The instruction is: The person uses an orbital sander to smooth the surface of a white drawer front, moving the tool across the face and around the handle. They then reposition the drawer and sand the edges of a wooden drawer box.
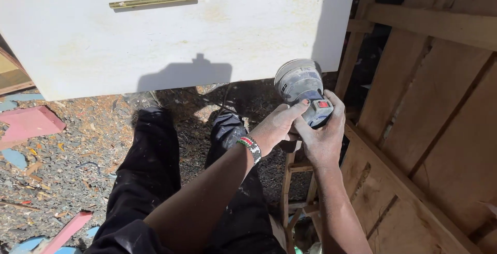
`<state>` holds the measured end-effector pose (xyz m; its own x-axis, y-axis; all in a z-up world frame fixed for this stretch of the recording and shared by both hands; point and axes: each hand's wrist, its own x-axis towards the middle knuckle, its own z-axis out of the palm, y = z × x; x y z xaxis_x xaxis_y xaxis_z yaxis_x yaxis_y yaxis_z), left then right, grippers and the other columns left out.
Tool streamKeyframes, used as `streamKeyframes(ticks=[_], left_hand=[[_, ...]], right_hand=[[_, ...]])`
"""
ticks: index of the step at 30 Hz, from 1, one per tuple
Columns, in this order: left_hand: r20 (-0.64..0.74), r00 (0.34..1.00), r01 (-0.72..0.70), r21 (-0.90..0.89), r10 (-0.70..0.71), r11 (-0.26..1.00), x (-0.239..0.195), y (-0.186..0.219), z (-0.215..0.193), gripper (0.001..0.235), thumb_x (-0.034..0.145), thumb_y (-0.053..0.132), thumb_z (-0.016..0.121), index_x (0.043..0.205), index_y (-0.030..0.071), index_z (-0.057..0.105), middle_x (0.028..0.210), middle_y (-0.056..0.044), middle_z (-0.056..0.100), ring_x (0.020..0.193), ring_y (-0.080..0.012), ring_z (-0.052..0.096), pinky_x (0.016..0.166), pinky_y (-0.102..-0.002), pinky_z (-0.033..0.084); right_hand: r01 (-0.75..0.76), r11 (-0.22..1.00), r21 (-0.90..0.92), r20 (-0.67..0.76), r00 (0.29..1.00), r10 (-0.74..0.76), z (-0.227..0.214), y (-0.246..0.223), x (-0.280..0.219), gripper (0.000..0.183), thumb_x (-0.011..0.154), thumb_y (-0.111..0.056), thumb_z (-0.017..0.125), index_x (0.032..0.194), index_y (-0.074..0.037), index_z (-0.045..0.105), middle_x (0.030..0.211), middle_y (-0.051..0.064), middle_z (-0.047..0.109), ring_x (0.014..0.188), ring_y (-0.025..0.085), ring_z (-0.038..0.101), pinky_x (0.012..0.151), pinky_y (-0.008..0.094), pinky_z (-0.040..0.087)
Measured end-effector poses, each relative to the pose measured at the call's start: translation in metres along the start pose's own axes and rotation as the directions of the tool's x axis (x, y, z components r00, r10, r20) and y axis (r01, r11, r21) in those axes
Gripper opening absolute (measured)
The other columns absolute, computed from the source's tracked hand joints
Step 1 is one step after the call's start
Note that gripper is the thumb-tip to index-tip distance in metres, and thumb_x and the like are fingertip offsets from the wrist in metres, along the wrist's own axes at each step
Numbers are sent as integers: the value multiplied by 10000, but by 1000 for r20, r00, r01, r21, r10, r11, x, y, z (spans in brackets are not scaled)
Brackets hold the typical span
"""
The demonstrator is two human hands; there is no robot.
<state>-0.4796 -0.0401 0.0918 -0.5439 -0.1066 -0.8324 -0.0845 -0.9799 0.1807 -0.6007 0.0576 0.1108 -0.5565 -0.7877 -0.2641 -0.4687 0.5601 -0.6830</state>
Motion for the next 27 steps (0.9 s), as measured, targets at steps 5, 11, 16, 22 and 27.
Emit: streamKeyframes(ticks=[5,11,16,22,27], left_hand=[[-1,994,-111,46,111,993,57,-40,31,714,952,656,921,1383,107,769,1142,-64,675,1077,-206,692,893,-447,679],[-104,943,-316,9,315,949,67,-32,44,387,1052,529,882,1110,162,772,930,9,632,917,-121,650,788,-256,575],[-339,806,-354,380,485,855,-12,41,-3,719,1141,727,624,1491,99,637,1304,-198,686,1292,-434,745,1177,-567,598],[-407,449,-485,636,795,600,-55,56,-63,595,1261,586,430,1314,45,671,1310,-219,668,1389,-494,636,1243,-608,449],[-525,332,-429,656,784,621,-92,63,-131,500,1260,476,457,1232,64,739,1220,-260,747,1341,-531,664,1181,-666,464]], right_hand=[[-276,883,381,14,956,293,-45,16,63,336,1029,-264,999,1251,-91,816,1110,64,767,1060,182,752,987,447,643],[-209,914,347,-67,967,246,-21,27,102,448,1063,-477,1017,1241,-142,779,1087,95,759,1032,217,793,904,433,673],[-8,975,221,34,999,1,28,-35,90,441,1191,-464,882,1160,-44,750,1400,312,788,1514,441,711,1269,576,480],[28,961,274,205,975,-87,106,-118,52,433,1309,-403,578,1323,-58,840,1405,253,844,1424,356,745,1260,583,520],[100,958,269,367,909,-198,164,-169,31,450,1297,-306,533,1436,8,825,1488,337,799,1587,510,606,1323,700,448]])
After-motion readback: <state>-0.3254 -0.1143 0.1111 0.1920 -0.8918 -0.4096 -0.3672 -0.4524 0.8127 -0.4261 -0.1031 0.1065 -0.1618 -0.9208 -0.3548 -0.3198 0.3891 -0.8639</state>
